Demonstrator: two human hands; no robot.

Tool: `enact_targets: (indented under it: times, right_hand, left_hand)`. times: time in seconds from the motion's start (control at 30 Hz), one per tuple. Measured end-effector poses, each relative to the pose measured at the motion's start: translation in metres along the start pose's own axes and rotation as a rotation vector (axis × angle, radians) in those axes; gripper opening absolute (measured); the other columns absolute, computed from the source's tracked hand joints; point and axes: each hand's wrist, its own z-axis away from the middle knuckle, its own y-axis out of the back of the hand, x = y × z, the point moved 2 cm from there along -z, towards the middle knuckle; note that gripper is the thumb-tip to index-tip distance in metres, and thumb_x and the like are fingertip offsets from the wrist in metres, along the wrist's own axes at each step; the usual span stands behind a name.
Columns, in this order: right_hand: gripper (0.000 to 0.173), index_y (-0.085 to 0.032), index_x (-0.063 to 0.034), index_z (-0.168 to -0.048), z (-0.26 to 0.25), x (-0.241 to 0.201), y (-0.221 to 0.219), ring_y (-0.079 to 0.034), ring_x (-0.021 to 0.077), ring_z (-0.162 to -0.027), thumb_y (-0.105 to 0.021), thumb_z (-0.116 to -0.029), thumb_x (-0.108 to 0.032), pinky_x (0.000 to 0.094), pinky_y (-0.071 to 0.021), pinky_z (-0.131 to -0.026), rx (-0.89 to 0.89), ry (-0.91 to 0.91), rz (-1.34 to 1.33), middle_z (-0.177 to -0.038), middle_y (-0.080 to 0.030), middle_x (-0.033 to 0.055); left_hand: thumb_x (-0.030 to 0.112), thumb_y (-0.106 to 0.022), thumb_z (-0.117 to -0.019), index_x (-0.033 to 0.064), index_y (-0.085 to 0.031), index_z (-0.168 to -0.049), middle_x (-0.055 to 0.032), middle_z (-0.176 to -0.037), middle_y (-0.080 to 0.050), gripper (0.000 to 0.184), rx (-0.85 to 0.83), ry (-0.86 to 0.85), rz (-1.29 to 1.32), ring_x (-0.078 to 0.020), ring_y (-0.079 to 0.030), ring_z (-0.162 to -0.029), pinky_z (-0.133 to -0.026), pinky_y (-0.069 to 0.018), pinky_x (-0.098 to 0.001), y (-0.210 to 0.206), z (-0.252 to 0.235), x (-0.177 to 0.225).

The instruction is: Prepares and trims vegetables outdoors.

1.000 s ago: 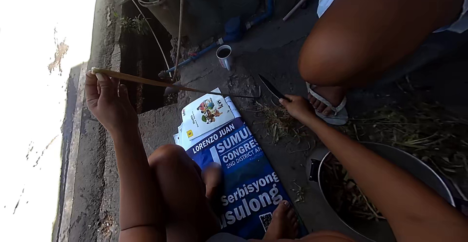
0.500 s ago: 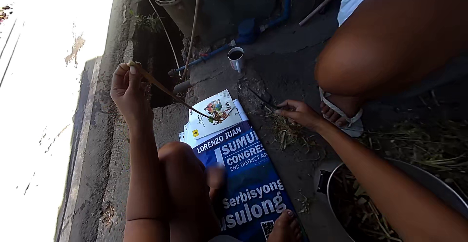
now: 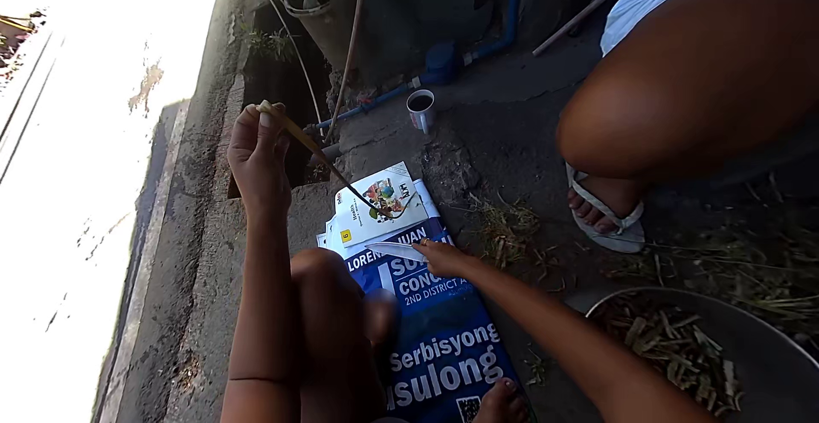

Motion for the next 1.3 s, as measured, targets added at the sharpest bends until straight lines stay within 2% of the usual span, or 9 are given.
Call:
enact_targets:
  times: [0.37,0.57,0.63,0.7,0.77,0.83,0.97,1.1,1.3]
  right_hand:
    - [0.067,-0.039,0.0034,-0.154,0.001,-0.002,-0.018,-0.053,0.0450,-0.130,-0.063,-0.0918,0.001,0.0541,-0.0455,-0.107,0.045,-0.031,-0.124,-0.152,-0.039,0.0302]
    - [0.059,-0.034,0.0064,-0.156,0.010,-0.014,-0.032,-0.046,0.0469,-0.137,-0.054,-0.1023,-0.010,0.0514,-0.0388,-0.114,0.098,-0.081,-0.085,-0.153,-0.037,0.0347]
    - [0.051,-0.045,0.0045,-0.151,0.020,-0.027,-0.007,-0.051,0.0461,-0.134,-0.052,-0.1051,-0.016,0.0549,-0.0413,-0.111,0.231,-0.008,-0.049,-0.147,-0.048,0.0317]
    - [0.037,-0.064,0.0034,-0.134,0.036,-0.046,0.031,-0.064,0.0439,-0.115,-0.056,-0.1036,-0.015,0.0556,-0.0509,-0.098,0.614,0.151,-0.080,-0.129,-0.062,0.0288]
    - [0.026,-0.074,-0.0009,-0.119,0.057,-0.070,0.083,-0.070,0.0369,-0.093,-0.062,-0.0975,-0.009,0.0491,-0.0586,-0.080,1.051,0.399,-0.035,-0.111,-0.069,0.0232]
    - [0.027,-0.077,-0.0053,-0.116,0.089,-0.102,0.134,-0.068,0.0306,-0.087,-0.060,-0.0953,-0.003,0.0414,-0.0575,-0.075,1.240,0.608,0.044,-0.107,-0.068,0.0198]
    - [0.026,-0.079,-0.0117,-0.112,0.134,-0.148,0.184,-0.065,0.0327,-0.098,-0.064,-0.0933,-0.002,0.0396,-0.0551,-0.079,1.351,0.844,0.393,-0.106,-0.069,0.0185]
    - [0.025,-0.075,-0.0057,-0.114,0.150,-0.163,0.199,-0.063,0.0332,-0.099,-0.058,-0.0976,0.002,0.0425,-0.0485,-0.084,1.375,0.734,0.752,-0.110,-0.068,0.0174]
    - [0.024,-0.074,-0.0037,-0.114,0.155,-0.158,0.203,-0.060,0.0292,-0.088,-0.057,-0.0987,0.002,0.0384,-0.0462,-0.076,1.484,0.661,0.855,-0.106,-0.067,0.0154]
  left_hand:
    - [0.012,-0.050,-0.1080,0.0126,-0.058,-0.110,0.0020,-0.106,-0.072,0.008,-0.081,-0.016,0.010,-0.0075,-0.069,-0.099,-0.084,-0.0574,-0.0248,-0.006,0.004,-0.001]
    - [0.011,-0.049,-0.1081,0.0123,-0.057,-0.108,0.0008,-0.106,-0.072,0.008,-0.098,-0.041,-0.002,-0.0084,-0.069,-0.100,-0.082,-0.0574,-0.0247,-0.004,0.001,0.001]
    - [0.012,-0.049,-0.1082,0.0117,-0.057,-0.109,0.0001,-0.107,-0.071,0.008,-0.108,-0.035,0.003,-0.0090,-0.069,-0.100,-0.084,-0.0573,-0.0254,-0.004,0.001,0.000]
    - [0.012,-0.048,-0.1086,0.0119,-0.056,-0.111,0.0009,-0.107,-0.071,0.008,-0.141,-0.030,0.020,-0.0087,-0.068,-0.100,-0.086,-0.0576,-0.0259,-0.005,0.003,0.000]
    - [0.012,-0.047,-0.1087,0.0130,-0.056,-0.112,0.0028,-0.105,-0.071,0.010,-0.190,-0.025,0.047,-0.0067,-0.068,-0.096,-0.085,-0.0572,-0.0243,-0.009,0.005,0.000]
    - [0.011,-0.047,-0.1079,0.0127,-0.057,-0.113,0.0036,-0.104,-0.070,0.011,-0.236,-0.018,0.056,-0.0061,-0.068,-0.095,-0.085,-0.0570,-0.0243,-0.016,0.008,0.001]
    - [0.008,-0.052,-0.1056,0.0107,-0.059,-0.115,0.0028,-0.106,-0.071,0.013,-0.374,-0.034,0.070,-0.0073,-0.067,-0.098,-0.089,-0.0564,-0.0274,-0.033,0.021,0.004]
    - [0.004,-0.051,-0.1045,0.0101,-0.060,-0.112,0.0036,-0.102,-0.071,0.013,-0.533,-0.078,0.118,-0.0060,-0.068,-0.097,-0.092,-0.0560,-0.0271,-0.048,0.033,0.009]
    - [0.006,-0.054,-0.1047,0.0099,-0.061,-0.116,0.0039,-0.099,-0.069,0.014,-0.566,-0.050,0.056,-0.0014,-0.066,-0.088,-0.082,-0.0555,-0.0191,-0.058,0.048,0.016]
